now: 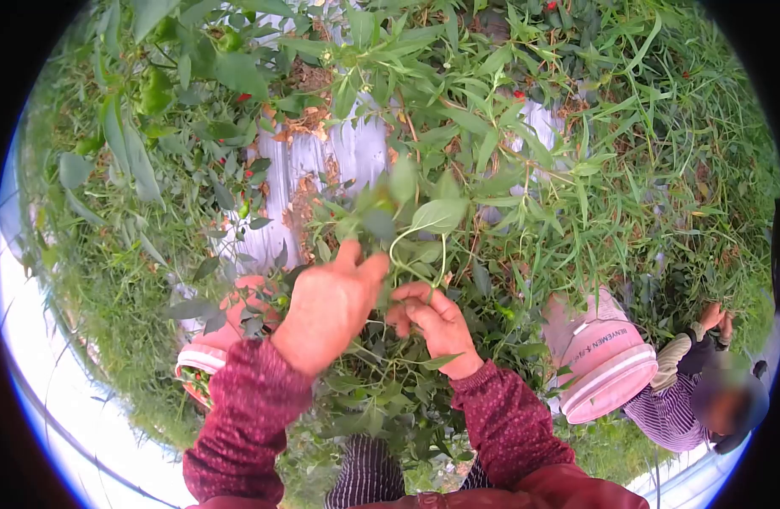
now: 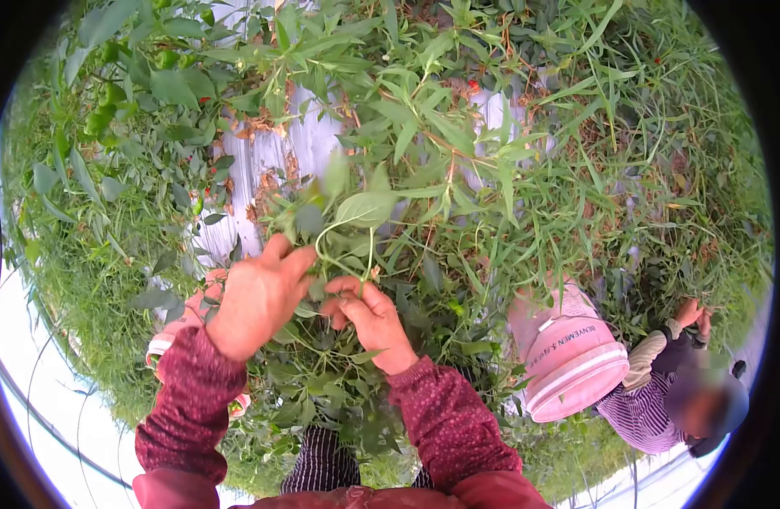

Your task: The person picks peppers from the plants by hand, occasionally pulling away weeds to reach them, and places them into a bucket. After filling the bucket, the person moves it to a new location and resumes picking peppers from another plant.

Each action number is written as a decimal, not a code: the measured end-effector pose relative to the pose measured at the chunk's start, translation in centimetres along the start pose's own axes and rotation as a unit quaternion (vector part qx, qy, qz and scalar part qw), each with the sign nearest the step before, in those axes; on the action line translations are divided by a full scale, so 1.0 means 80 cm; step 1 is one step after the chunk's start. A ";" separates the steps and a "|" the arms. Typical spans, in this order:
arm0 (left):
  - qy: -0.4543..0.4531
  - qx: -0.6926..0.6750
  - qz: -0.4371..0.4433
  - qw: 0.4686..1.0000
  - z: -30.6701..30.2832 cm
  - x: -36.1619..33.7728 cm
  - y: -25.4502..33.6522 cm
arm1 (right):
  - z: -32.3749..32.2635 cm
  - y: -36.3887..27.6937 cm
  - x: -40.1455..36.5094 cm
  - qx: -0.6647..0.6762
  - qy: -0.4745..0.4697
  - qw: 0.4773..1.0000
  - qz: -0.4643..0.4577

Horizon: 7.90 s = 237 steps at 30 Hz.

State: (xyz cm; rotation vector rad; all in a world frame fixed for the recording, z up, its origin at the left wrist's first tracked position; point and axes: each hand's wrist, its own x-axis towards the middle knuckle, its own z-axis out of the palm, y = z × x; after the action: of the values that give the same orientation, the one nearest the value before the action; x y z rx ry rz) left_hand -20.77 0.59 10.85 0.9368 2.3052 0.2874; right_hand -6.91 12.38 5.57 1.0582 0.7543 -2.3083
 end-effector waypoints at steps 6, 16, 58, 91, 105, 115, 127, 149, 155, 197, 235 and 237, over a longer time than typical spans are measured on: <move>-0.071 0.090 0.021 0.993 -0.040 -0.033 0.041 | -0.007 -0.018 -0.001 0.020 -0.072 0.997 -0.014; -0.083 0.066 0.032 0.994 -0.047 -0.049 0.044 | 0.016 -0.020 -0.005 0.015 -0.056 0.996 -0.066; -0.198 -0.474 -0.273 0.813 -0.101 -0.023 -0.033 | 0.043 -0.006 -0.003 -0.231 -0.146 0.936 -0.224; 0.199 -0.354 -0.578 0.708 -0.032 -0.355 -0.112 | 0.059 0.026 -0.005 -0.231 -0.007 0.961 -0.152; 0.235 -0.094 -0.509 0.823 0.026 -0.484 -0.216 | 0.064 0.085 0.008 -0.563 -0.087 0.766 -0.297; -0.088 -0.027 0.077 0.993 -0.025 0.030 0.018 | 0.087 0.096 -0.028 -0.591 -0.174 0.724 -0.312; -0.433 0.011 -0.002 0.901 0.222 -0.035 -0.021 | 0.069 0.132 -0.087 -0.578 -0.235 0.724 -0.294; -0.312 0.099 0.069 0.942 0.245 -0.133 0.018 | -0.114 0.138 -0.121 -0.705 -0.072 0.694 0.123; -0.327 0.078 0.070 0.939 0.229 -0.104 0.026 | -0.090 0.165 -0.133 -0.723 -0.038 0.679 0.118; -0.215 -0.231 -0.029 0.948 0.299 -0.143 0.103 | -0.085 0.154 -0.176 -0.536 0.168 0.824 0.075; -0.138 -0.026 -0.034 0.989 0.239 -0.179 0.027 | -0.156 0.155 -0.175 -0.212 0.293 0.923 -0.136; -0.114 -0.046 -0.040 0.992 0.232 -0.177 0.037 | -0.153 0.114 -0.158 -0.425 0.277 0.847 -0.158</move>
State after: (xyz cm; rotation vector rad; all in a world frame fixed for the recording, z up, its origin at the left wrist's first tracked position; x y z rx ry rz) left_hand 0.26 -7.61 4.20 0.7852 2.0953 0.2381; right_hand 12.52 16.21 6.33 1.1849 2.0608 -1.5117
